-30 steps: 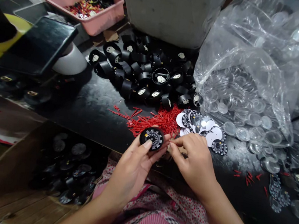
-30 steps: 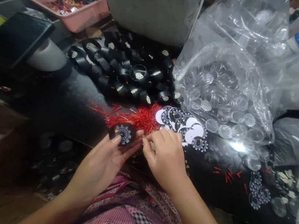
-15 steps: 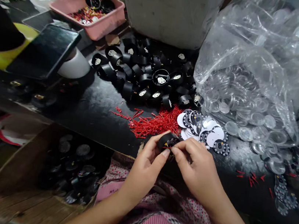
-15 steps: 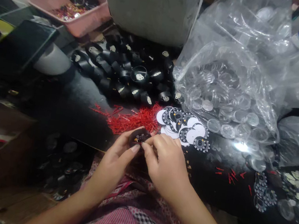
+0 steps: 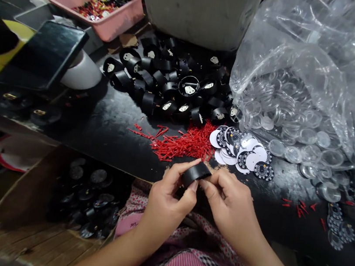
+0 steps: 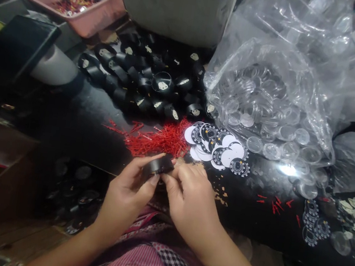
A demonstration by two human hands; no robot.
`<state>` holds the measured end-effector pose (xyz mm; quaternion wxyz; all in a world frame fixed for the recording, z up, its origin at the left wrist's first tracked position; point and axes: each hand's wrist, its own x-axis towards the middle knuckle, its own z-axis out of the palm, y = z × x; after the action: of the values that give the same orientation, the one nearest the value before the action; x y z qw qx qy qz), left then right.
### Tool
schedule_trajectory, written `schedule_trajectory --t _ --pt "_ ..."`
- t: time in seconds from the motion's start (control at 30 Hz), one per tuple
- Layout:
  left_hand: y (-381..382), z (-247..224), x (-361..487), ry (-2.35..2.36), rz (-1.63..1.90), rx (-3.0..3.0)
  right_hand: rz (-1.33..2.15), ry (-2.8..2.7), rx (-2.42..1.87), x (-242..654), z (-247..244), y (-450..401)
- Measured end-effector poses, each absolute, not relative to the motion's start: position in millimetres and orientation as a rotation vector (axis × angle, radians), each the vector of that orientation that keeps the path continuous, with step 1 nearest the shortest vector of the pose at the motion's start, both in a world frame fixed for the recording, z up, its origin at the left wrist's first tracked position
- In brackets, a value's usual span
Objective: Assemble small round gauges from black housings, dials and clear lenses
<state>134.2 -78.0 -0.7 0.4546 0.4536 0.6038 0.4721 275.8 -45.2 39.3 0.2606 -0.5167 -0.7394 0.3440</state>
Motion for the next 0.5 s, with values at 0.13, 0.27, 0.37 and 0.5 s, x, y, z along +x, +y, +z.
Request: schedule_trajectory --t 0.13,0.27,0.37,0.5 --pt "-70 1 132 1.262 1.072 0.829 0.935 -2.058 -1.428 281 41 -39" --pt "-65 -3 130 1.015 1.037 0.525 0.7 -2.213 -1.298 286 40 -31" --pt "-68 -4 131 1.06 1.024 0.533 0.448 -2.379 -1.209 285 35 -27" --pt "-73 0 140 1.195 1.041 0.49 0.298 -2.431 -1.197 280 33 -25"
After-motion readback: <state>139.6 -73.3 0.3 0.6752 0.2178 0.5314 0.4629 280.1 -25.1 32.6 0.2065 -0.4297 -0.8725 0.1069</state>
